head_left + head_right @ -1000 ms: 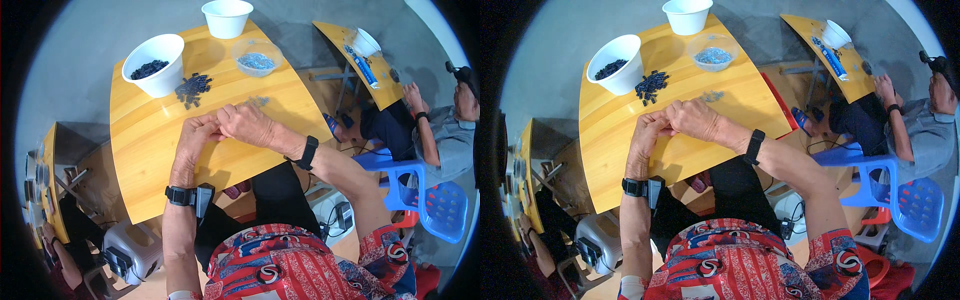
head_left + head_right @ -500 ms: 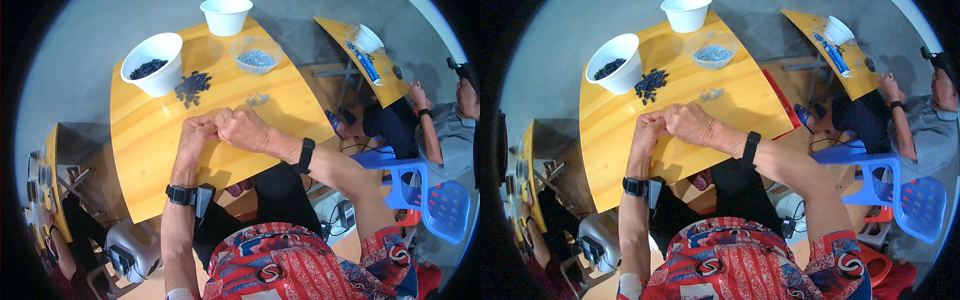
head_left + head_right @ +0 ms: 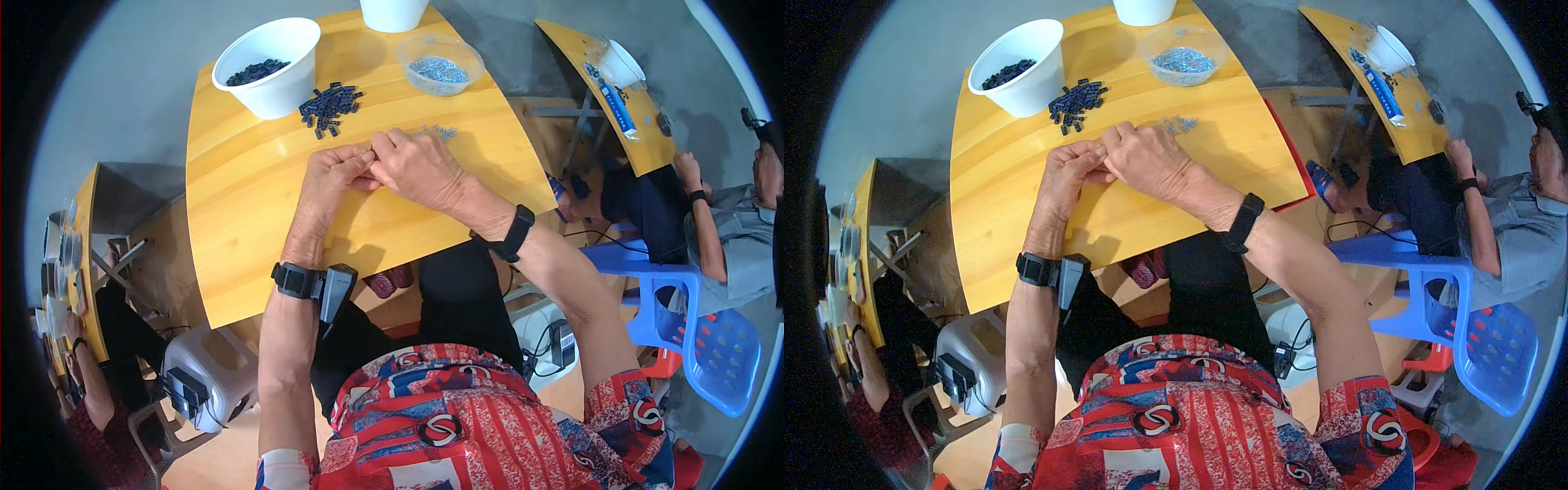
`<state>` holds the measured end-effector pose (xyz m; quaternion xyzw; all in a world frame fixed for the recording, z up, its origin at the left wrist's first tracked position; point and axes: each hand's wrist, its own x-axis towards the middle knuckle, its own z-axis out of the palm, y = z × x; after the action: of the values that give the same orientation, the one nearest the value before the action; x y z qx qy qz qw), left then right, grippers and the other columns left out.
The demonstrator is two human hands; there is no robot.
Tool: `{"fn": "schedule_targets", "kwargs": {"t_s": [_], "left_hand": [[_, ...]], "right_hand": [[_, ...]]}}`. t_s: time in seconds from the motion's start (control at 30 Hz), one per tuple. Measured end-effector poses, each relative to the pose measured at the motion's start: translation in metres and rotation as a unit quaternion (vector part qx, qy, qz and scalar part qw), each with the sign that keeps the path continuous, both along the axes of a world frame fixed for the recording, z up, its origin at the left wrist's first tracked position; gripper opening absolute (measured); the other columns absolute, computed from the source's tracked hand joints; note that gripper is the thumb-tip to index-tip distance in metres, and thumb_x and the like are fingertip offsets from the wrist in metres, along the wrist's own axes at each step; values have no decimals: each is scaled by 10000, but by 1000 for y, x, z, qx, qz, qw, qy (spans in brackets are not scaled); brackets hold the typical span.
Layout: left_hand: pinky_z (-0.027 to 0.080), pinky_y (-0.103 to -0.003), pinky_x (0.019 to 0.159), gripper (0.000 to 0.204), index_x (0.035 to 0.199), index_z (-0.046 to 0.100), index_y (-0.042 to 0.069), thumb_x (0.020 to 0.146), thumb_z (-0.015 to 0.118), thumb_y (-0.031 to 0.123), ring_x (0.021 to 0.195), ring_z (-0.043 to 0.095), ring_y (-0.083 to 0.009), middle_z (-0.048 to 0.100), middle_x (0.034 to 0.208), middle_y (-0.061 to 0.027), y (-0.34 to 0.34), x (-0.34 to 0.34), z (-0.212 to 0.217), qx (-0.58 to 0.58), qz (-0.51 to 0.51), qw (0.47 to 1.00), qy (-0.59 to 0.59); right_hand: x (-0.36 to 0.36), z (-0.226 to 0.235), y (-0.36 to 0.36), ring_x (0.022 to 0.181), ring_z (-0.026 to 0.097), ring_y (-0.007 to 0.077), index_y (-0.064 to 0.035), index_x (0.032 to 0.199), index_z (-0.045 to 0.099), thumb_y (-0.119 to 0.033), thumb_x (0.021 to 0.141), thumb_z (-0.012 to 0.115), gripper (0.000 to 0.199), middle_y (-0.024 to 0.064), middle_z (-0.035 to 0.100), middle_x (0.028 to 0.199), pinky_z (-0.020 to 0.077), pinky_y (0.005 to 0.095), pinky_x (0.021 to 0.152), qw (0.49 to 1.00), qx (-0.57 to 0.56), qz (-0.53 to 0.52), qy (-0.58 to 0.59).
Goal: Assembling small blue and black plastic components on a wooden workbench.
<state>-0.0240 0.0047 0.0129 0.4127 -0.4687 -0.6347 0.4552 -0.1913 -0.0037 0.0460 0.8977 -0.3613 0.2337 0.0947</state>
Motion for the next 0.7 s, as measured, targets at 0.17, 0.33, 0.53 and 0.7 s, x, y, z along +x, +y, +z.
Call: {"fn": "schedule_targets", "kwargs": {"t_s": [0.17,0.33,0.53,0.7], "left_hand": [[517,-237,662,208,885,665,-38,908,531,119,722,644,-138,675,802,-89,2,-3,8,11,-18,1000,-12],[520,-237,660,204,893,663,-37,904,522,110,723,646,-140,677,811,-90,0,1,2,-8,-38,999,-27],[525,-240,679,210,895,664,-27,909,517,122,729,647,-140,679,821,-85,0,0,2,-15,-39,998,-53],[524,-237,695,217,913,667,-26,917,520,134,737,641,-131,680,828,-81,1,-2,5,-19,-44,998,-44]], "right_hand": [[-4,0,-1,583,636,275,-21,760,513,-226,806,636,244,126,575,654,512,361,498,999,29,4,26],[-5,-5,-4,593,649,286,-13,738,536,-217,797,618,228,148,610,656,519,374,512,997,46,35,43],[-3,-2,-4,512,619,264,-18,703,496,-171,764,623,208,132,578,587,507,359,468,996,3,38,83],[-10,-4,-12,526,637,257,-26,685,523,-211,748,626,221,132,596,576,512,362,470,997,-11,35,63]]}}
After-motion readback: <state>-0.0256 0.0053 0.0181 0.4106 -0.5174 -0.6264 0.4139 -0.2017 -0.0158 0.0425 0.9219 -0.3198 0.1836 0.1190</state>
